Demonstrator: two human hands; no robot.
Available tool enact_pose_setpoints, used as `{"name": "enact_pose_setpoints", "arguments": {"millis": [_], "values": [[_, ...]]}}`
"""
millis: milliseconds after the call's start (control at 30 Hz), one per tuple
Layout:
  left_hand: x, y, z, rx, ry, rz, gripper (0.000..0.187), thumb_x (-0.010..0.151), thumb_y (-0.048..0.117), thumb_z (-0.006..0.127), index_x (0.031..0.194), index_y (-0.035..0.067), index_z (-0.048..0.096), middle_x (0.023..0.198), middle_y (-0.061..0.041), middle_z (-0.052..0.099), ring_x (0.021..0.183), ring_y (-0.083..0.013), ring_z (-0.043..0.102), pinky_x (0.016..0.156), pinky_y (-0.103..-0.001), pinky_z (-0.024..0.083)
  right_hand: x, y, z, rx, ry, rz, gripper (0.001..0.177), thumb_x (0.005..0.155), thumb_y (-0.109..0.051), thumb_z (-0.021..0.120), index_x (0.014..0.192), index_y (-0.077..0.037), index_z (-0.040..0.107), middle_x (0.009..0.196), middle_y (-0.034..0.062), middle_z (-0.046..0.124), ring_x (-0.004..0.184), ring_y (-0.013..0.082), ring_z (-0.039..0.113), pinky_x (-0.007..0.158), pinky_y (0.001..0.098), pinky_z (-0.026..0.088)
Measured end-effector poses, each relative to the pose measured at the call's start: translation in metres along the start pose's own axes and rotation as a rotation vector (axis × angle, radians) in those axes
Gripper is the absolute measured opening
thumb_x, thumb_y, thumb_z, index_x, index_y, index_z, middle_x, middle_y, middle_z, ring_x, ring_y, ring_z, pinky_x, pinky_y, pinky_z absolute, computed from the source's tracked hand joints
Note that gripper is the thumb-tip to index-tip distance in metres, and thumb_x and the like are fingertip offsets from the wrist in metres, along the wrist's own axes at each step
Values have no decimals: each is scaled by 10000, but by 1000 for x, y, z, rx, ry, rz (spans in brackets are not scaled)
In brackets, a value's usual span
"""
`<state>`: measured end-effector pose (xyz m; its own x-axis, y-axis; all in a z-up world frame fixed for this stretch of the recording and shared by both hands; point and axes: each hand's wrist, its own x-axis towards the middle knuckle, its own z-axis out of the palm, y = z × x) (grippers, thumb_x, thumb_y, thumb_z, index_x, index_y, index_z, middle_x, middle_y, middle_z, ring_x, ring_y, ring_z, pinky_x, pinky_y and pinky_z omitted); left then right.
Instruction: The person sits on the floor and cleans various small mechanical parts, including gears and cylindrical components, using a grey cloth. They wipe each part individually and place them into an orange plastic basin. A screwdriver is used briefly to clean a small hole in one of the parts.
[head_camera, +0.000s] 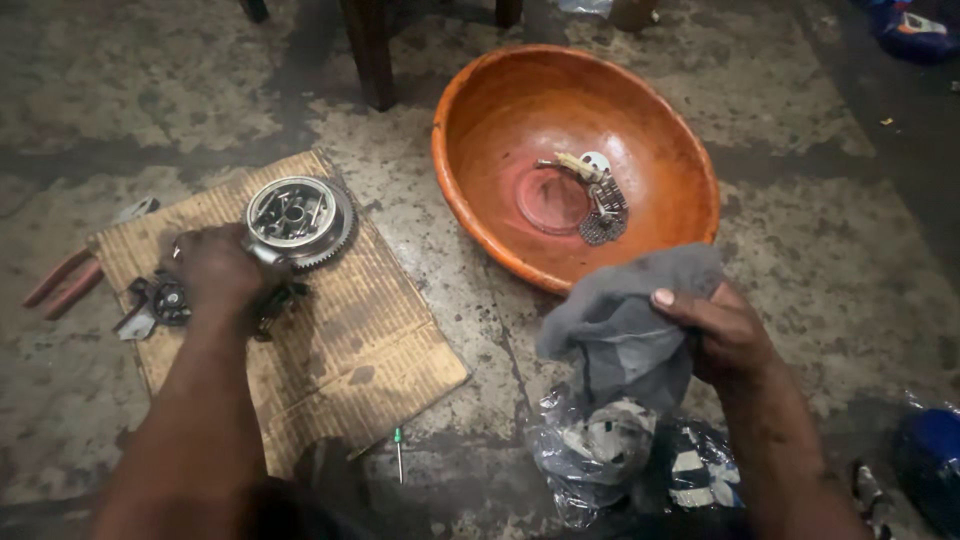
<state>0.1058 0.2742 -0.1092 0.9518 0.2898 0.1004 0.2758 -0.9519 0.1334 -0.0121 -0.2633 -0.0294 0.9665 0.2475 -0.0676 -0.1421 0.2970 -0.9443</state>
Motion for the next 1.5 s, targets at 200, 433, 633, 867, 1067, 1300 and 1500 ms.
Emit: {"name": "enact_pose_setpoints", "arguments": {"millis": [200, 433, 633, 867, 1067, 1300, 1500], "values": [[-21, 32, -48, -507, -115, -5, 729, 650, 229, 916, 1288, 0, 648, 1142, -202, 716, 1033, -328, 716, 926, -409, 548, 10, 17, -6, 106, 81, 186, 398, 950, -165, 612, 1256, 90, 616, 1109, 186, 705, 980, 291, 688, 861, 408, 547], [-26, 45, -40, -765, -274, -144, 617, 745, 151, 798, 1322, 12, 630, 989, -220, 768, 833, -299, 761, 713, -414, 619, 3, 23, -7, 153, -33, 188, 478, 878, -114, 596, 1292, 124, 580, 1180, 216, 709, 1048, 309, 703, 938, 418, 544], [-38, 77, -67, -1469, -327, -257, 323, 938, 351, 681, 1000, 38, 635, 855, -24, 626, 743, -152, 645, 594, -344, 632, 3, 31, -17, 394, -183, 109, 454, 923, -95, 545, 1308, 146, 560, 1194, 244, 697, 1054, 327, 690, 946, 430, 539], [-121, 190, -90, -1248, -533, 277, 207, 960, 210, 660, 1136, 101, 652, 890, -66, 684, 717, -171, 597, 589, -332, 482, 10, 22, 25, -82, -70, -22, 447, 861, -10, 478, 1272, 66, 636, 1147, 139, 712, 1029, 242, 679, 903, 384, 545], [-149, 223, -102, -1186, -631, 487, 266, 1036, 308, 548, 1101, 51, 574, 908, -81, 727, 822, -176, 724, 735, -363, 585, 1, 39, 71, -863, 32, -524, 293, 932, -137, 634, 1207, -37, 632, 1194, 114, 672, 1095, 250, 654, 965, 387, 531], [-165, 235, -90, -877, -115, 911, 244, 1062, 267, 503, 1034, 41, 591, 813, -182, 696, 735, -367, 678, 664, -470, 529, 1, 85, 56, -687, 431, -195, 222, 1087, -210, 509, 1142, -20, 610, 933, 222, 570, 828, 325, 536, 752, 420, 469], [-157, 254, -59, -892, -41, 799, 218, 1072, 236, 493, 1054, 31, 564, 802, -201, 681, 746, -390, 663, 665, -509, 506, 21, 56, 68, -1768, 332, -478, 316, 942, -157, 613, 1246, -102, 680, 994, 130, 718, 816, 315, 682, 687, 445, 500]]}}
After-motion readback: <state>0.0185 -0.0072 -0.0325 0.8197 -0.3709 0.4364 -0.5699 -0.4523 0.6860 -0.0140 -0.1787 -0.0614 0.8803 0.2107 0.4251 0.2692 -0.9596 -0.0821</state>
